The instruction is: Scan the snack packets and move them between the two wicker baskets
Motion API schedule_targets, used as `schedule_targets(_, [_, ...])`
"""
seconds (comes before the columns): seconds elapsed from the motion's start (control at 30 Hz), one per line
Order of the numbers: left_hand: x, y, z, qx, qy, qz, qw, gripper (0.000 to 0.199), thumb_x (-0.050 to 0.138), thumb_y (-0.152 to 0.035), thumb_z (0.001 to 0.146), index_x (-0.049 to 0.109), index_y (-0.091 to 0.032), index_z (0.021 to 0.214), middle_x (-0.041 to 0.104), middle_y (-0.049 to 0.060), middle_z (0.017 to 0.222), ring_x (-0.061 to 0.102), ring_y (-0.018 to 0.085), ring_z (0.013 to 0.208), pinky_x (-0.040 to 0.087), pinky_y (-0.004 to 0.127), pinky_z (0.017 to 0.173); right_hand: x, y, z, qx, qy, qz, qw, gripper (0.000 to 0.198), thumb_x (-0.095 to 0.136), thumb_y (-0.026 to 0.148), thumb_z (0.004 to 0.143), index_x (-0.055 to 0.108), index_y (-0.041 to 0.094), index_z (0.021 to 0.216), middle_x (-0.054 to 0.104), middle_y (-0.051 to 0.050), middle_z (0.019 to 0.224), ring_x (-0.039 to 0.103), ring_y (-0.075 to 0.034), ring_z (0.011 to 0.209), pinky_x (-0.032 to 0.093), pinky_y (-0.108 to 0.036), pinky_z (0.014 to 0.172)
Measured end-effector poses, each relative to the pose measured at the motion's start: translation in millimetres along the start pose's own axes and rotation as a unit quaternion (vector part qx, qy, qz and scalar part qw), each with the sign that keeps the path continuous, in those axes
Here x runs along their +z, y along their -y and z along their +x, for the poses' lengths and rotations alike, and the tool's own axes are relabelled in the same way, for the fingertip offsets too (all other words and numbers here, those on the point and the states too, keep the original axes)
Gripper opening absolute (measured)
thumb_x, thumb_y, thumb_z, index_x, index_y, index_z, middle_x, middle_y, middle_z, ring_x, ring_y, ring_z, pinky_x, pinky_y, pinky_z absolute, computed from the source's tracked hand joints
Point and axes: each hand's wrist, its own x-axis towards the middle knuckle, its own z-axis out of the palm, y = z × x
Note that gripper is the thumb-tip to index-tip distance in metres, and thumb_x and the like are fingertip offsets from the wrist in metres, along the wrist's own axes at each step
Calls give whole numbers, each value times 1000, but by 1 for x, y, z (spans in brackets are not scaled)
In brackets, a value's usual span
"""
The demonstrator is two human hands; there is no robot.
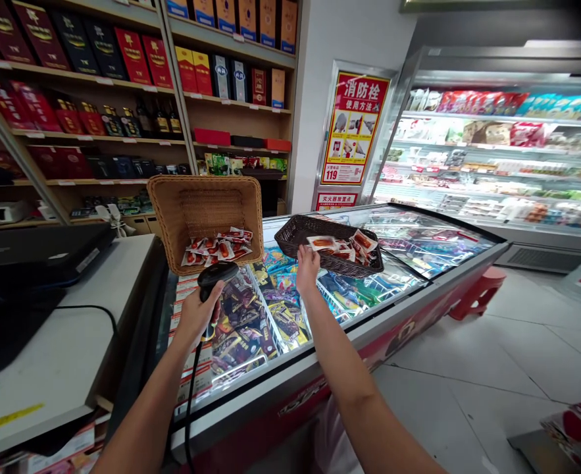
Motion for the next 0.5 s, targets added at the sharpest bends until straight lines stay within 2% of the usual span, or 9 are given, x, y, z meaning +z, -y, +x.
schedule_targets(0.1, [-2, 1, 3, -9, -57, -64, 996, 56, 68, -75, 76, 56, -21, 69, 55, -1, 49, 49, 14, 39, 39, 27, 40, 0, -10, -13, 21, 97, -68, 993, 34, 55, 44, 93, 49, 23, 119, 65, -10, 121, 73, -19, 99, 57, -39, 96])
schedule_targets(0.17, [-5, -1, 6, -22, -130, -102, 986, 55, 72, -73, 73, 55, -21, 72, 54, -2, 51, 49, 14, 39, 39, 26, 39, 6, -21, -26, 1, 178, -177, 968, 30, 55, 41, 93, 55, 22, 116, 67, -9, 115, 73, -19, 87, 58, -39, 89])
schedule_targets(0.2, [-8, -2, 7, -28, -167, -122, 978, 54, 73, -73, 71, 55, -21, 73, 54, -3, 52, 49, 14, 40, 39, 26, 38, 11, -28, -32, -18, 214, -245, 946, 26, 55, 38, 92, 60, 21, 112, 67, -9, 112, 72, -19, 84, 58, -38, 87])
schedule_targets(0.27, [-12, -5, 8, -30, -234, -170, 957, 54, 72, -72, 72, 54, -22, 76, 54, -4, 54, 49, 13, 40, 39, 26, 39, 29, -43, -42, -67, 267, -378, 884, 15, 58, 27, 89, 67, 18, 98, 68, -9, 107, 70, -22, 91, 55, -37, 90])
schedule_targets(0.33, [-16, -7, 9, -23, -271, -208, 939, 54, 68, -73, 75, 51, -22, 78, 53, -4, 56, 48, 13, 41, 39, 26, 39, 54, -59, -50, -118, 289, -471, 825, 8, 61, 18, 84, 69, 17, 85, 67, -12, 106, 65, -25, 104, 51, -38, 96])
schedule_targets(0.37, [-17, -7, 9, -21, -279, -215, 936, 54, 65, -74, 76, 50, -23, 78, 53, -5, 57, 48, 13, 41, 39, 26, 39, 68, -67, -53, -140, 287, -497, 807, 7, 63, 16, 82, 70, 16, 81, 66, -14, 107, 62, -28, 109, 50, -39, 97])
schedule_targets(0.43, [-18, -5, 8, -20, -273, -202, 940, 53, 61, -75, 78, 49, -24, 80, 52, -4, 58, 49, 13, 43, 40, 27, 40, 95, -84, -58, -170, 265, -511, 800, 5, 67, 16, 81, 70, 16, 77, 63, -17, 111, 57, -32, 114, 48, -44, 98])
schedule_targets(0.5, [-19, -1, 7, -17, -230, -143, 963, 52, 51, -76, 84, 47, -24, 82, 53, -3, 60, 53, 15, 47, 43, 27, 44, 118, -101, -63, -178, 235, -479, 827, 8, 72, 19, 81, 68, 16, 74, 61, -20, 112, 54, -34, 115, 46, -49, 97])
